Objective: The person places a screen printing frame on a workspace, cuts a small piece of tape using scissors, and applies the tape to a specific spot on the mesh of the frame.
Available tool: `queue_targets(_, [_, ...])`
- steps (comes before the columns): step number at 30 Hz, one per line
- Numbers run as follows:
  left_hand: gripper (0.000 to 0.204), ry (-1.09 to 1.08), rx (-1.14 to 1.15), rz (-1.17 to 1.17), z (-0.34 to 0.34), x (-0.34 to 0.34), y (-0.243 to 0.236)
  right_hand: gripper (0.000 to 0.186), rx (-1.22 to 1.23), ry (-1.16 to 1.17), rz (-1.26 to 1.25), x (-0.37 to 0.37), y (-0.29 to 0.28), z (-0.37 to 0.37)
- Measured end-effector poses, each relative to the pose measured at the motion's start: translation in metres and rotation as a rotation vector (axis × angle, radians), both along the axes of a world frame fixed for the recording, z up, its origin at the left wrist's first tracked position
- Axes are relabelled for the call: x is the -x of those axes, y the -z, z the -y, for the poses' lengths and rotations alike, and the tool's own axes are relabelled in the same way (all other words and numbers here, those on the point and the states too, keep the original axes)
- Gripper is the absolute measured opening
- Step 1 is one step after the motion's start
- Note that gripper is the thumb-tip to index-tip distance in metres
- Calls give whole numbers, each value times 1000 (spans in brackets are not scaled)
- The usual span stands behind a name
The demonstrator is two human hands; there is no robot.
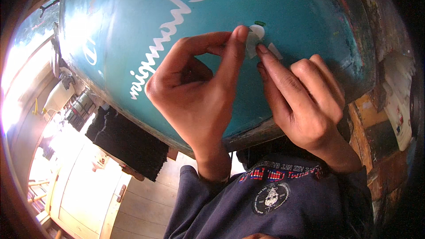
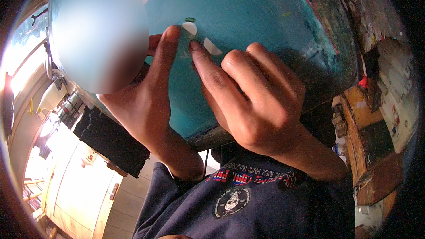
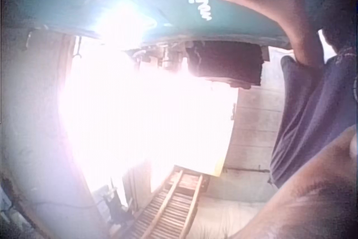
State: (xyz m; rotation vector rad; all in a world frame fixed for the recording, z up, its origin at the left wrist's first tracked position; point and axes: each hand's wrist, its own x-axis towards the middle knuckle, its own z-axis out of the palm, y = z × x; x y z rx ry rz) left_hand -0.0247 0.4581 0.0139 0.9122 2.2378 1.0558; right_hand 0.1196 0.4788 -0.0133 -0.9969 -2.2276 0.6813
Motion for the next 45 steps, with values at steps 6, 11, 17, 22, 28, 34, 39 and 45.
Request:
queue_targets(6, [16,18,39,-80,-1,-2,-2,33,8,8,-2,0,0,0])
queue_targets(11, [18,32,56,-127,0,-1,-3,32,-1,-11,3,-1,0,0])
queue_targets(17, [23,-7,16,-140,0,-1,-2,33,-13,-11,-9,0,2,0])
queue_targets(22, [24,-32,10,-111,2,1,0,34,-29,-24,1,-2,3,-1])
queue_targets(28, [23,-32,-46,-96,4,5,2,36,-44,-56,16,-4,3,-2])
queue_targets(34, [23,5,16,-213,17,3,-6,38,-68,-42,-24,-3,4,-4])
queue_targets(39, [27,301,-97,-601,37,4,-2,46,-103,-107,130,-7,-9,-8])
queue_targets(45, [44,485,34,-718,55,-3,6,46,-125,-98,204,-4,-8,-9])
